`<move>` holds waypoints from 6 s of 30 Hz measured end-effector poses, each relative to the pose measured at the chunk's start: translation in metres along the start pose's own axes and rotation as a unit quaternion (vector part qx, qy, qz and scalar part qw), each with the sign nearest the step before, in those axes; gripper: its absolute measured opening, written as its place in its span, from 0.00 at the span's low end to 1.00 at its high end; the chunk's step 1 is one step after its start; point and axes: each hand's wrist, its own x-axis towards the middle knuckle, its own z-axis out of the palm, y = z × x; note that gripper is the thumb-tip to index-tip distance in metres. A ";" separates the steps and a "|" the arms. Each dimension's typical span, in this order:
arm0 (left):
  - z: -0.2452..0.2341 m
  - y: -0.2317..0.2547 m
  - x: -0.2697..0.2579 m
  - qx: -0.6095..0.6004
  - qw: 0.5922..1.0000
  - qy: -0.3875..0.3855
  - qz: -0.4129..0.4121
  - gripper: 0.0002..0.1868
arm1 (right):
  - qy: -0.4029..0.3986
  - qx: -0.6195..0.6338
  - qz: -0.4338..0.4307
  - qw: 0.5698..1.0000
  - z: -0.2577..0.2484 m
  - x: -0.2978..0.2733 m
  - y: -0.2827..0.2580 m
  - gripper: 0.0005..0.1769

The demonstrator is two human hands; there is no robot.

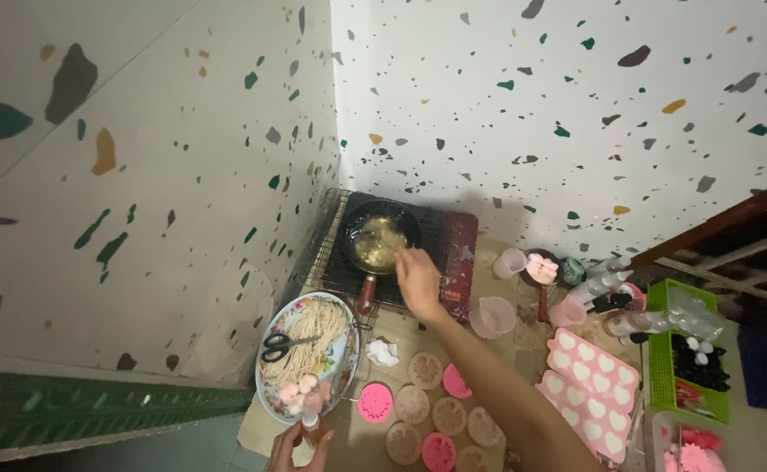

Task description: Melting wax on a portable stove and pouring it into silicone molds to create flower-shaped decorations.

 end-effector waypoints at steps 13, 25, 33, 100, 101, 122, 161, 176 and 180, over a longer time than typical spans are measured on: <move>0.007 0.021 0.002 -0.058 0.995 0.060 0.054 0.33 | 0.029 0.066 0.014 0.997 -0.031 -0.025 -0.020 0.11; 0.000 0.141 0.014 -0.086 0.994 0.049 0.048 0.29 | 0.147 0.076 -0.131 0.977 -0.133 -0.024 -0.067 0.11; 0.014 0.176 0.012 -0.097 0.992 0.028 0.077 0.27 | 0.143 0.013 -0.181 0.973 -0.116 -0.039 -0.027 0.15; 0.113 0.310 0.013 -0.137 0.873 -0.378 0.276 0.23 | 0.060 0.125 0.333 0.933 -0.254 -0.224 0.165 0.09; 0.110 0.312 0.013 -0.137 0.887 -0.362 0.249 0.23 | 0.093 0.112 0.372 0.917 -0.222 -0.241 0.207 0.09; 0.156 0.302 0.085 -0.147 0.951 -0.218 0.163 0.23 | -0.063 0.111 0.266 0.955 -0.135 -0.161 0.201 0.13; 0.235 0.320 0.138 0.083 0.893 -0.281 0.340 0.18 | 0.216 0.425 0.460 0.749 -0.191 -0.196 0.209 0.20; 0.238 0.323 0.141 0.107 0.887 -0.292 0.341 0.17 | 0.210 0.439 0.457 0.745 -0.191 -0.196 0.209 0.20; 0.239 0.321 0.142 0.112 0.885 -0.303 0.337 0.17 | 0.212 0.441 0.464 0.739 -0.188 -0.197 0.213 0.20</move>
